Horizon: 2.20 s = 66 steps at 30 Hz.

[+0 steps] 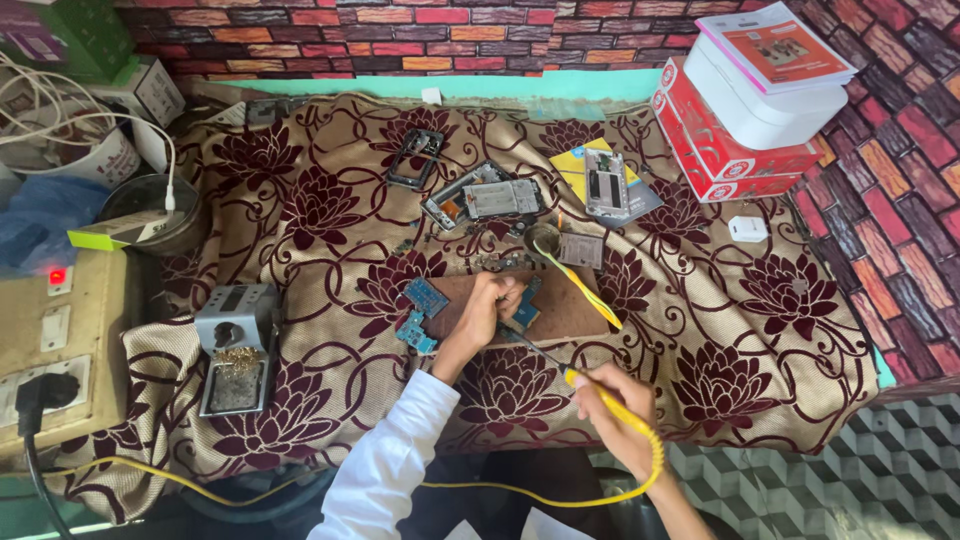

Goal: The person uses a soldering iron to work on a small blue circuit board held in their left hand. They repeatedly apply the soldering iron to specific points on the board while other disassembled electronic components lie on the table.

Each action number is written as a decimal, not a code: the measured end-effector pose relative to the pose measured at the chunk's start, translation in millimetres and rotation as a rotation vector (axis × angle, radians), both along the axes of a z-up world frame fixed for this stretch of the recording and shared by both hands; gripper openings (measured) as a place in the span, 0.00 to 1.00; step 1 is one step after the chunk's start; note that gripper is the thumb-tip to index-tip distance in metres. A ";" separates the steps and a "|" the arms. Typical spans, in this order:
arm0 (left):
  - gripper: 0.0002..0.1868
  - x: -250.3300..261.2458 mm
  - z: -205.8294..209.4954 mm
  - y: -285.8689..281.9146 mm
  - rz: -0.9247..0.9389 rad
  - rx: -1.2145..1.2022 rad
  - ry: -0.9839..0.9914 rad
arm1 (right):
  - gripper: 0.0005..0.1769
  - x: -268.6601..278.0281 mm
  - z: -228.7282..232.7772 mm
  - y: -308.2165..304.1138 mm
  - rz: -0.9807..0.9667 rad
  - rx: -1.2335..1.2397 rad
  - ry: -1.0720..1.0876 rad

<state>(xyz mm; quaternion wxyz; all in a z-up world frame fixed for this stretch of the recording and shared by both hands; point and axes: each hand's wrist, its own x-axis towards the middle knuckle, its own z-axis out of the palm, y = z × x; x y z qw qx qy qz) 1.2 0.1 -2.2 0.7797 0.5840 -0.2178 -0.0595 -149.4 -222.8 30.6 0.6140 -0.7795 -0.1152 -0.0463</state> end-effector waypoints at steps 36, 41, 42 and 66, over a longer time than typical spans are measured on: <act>0.23 5.5 -12.5 1.9 0.009 -0.021 -0.028 | 0.08 4.1 23.4 12.4 -0.135 -0.160 0.001; 0.23 4.3 -13.1 1.2 -0.026 -0.052 0.004 | 0.07 8.5 34.3 7.5 -0.044 -0.261 0.059; 0.23 4.8 -11.5 1.3 -0.033 -0.055 0.008 | 0.06 11.2 40.3 5.9 -0.011 -0.317 0.075; 0.23 3.7 -5.3 0.6 -0.013 -0.018 0.025 | 0.05 12.8 81.1 22.2 0.062 -0.344 -0.163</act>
